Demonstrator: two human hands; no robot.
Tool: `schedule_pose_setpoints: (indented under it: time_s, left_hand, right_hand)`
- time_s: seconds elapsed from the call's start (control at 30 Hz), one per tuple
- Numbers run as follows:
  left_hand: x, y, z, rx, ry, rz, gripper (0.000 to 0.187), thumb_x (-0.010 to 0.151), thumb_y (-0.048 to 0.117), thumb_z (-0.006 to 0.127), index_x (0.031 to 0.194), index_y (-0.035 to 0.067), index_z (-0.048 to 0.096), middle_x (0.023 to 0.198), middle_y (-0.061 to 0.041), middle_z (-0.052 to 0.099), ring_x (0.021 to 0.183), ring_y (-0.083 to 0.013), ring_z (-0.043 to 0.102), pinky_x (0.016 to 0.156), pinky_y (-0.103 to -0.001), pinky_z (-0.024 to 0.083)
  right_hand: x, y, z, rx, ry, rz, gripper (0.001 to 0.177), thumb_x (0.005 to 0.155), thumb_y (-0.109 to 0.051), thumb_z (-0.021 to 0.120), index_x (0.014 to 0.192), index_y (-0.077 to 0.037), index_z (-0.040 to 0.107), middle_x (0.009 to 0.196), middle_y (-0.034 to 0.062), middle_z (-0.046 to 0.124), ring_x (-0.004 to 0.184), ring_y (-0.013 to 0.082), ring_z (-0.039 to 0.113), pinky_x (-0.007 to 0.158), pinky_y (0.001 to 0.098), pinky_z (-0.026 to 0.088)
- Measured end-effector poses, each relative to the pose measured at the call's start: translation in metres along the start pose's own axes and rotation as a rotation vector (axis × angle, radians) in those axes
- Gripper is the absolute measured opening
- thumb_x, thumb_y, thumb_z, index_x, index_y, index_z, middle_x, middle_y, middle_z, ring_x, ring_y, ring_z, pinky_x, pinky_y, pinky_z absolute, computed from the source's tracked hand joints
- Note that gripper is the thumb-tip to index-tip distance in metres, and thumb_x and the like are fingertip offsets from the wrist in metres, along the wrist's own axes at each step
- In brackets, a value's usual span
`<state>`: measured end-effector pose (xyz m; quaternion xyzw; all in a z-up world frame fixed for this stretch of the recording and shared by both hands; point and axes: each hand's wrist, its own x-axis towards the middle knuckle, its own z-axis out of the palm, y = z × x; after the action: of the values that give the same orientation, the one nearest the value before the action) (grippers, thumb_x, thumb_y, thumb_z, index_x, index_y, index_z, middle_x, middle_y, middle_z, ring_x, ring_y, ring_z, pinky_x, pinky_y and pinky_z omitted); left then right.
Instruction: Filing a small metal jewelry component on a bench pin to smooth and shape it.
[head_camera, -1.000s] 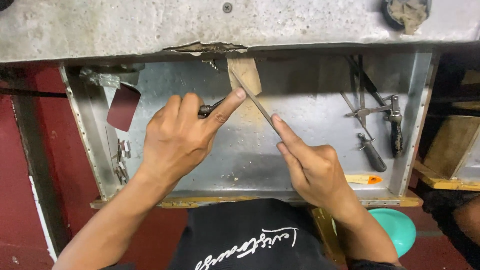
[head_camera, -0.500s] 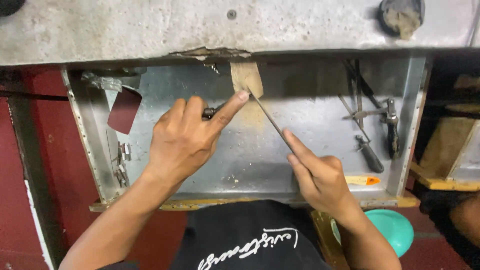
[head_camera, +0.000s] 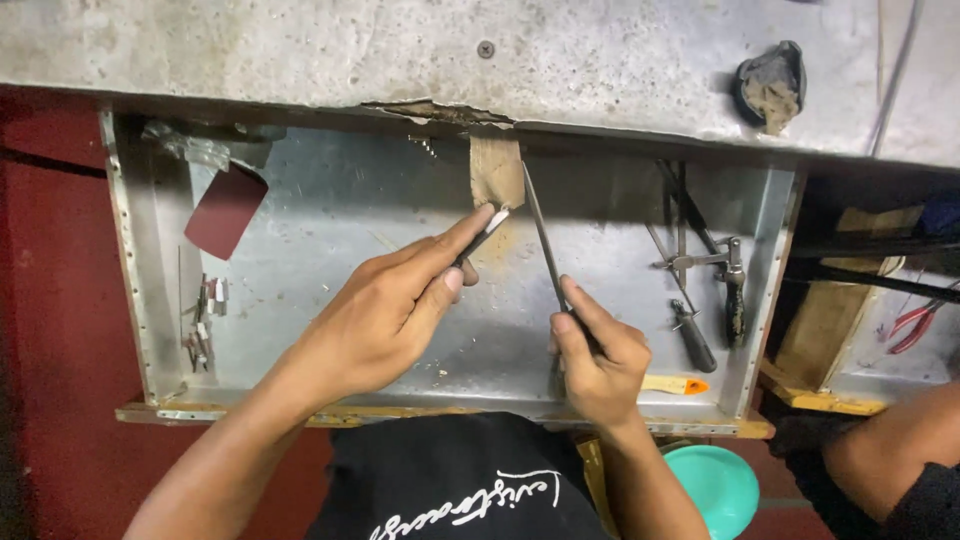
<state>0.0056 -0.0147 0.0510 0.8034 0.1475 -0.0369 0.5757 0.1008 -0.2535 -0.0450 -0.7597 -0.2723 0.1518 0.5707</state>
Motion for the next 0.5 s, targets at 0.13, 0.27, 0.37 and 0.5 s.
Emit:
schedule_pose_setpoints:
  time_s: [0.13, 0.27, 0.37, 0.5]
  left_hand:
    - [0.003, -0.009, 0.000, 0.081, 0.022, -0.004, 0.052, 0.108, 0.021, 0.042, 0.159, 0.017, 0.038, 0.106, -0.007, 0.070, 0.095, -0.0240, 0.067, 0.088, -0.034, 0.048]
    - [0.005, -0.005, -0.002, 0.238, 0.038, -0.039, 0.055, 0.105, 0.016, 0.050, 0.159, 0.026, 0.040, 0.083, -0.005, 0.058, 0.067, -0.0272, 0.056, 0.065, -0.040, 0.046]
    - [0.005, 0.001, -0.001, 0.339, 0.035, -0.087, 0.058, 0.104, 0.017, 0.052, 0.159, 0.032, 0.040, 0.078, -0.006, 0.056, 0.057, -0.0338, 0.054, 0.055, -0.047, 0.046]
    - [0.003, 0.002, 0.004, 0.381, 0.066, -0.085, 0.059, 0.102, 0.016, 0.052, 0.158, 0.031, 0.041, 0.078, -0.006, 0.057, 0.055, -0.0397, 0.055, 0.054, -0.052, 0.046]
  right_hand:
    - [-0.008, 0.016, 0.003, 0.094, -0.030, 0.021, 0.034, 0.099, -0.007, 0.066, 0.132, 0.002, 0.064, 0.062, 0.0033, 0.059, 0.051, 0.0118, 0.054, 0.052, 0.0218, 0.047]
    - [-0.022, 0.022, 0.002, 0.129, -0.072, 0.056, 0.036, 0.101, -0.009, 0.064, 0.135, -0.001, 0.061, 0.059, 0.0027, 0.056, 0.047, 0.0109, 0.051, 0.048, 0.0222, 0.048]
    - [-0.019, 0.019, 0.016, 0.086, -0.050, 0.008, 0.036, 0.102, -0.005, 0.062, 0.137, -0.001, 0.060, 0.059, 0.0007, 0.050, 0.048, 0.0102, 0.046, 0.048, 0.0233, 0.045]
    - [-0.012, 0.009, 0.032, 0.182, -0.003, 0.099, 0.039, 0.103, -0.003, 0.057, 0.142, 0.001, 0.055, 0.059, 0.0057, 0.046, 0.047, 0.0144, 0.044, 0.047, 0.0257, 0.046]
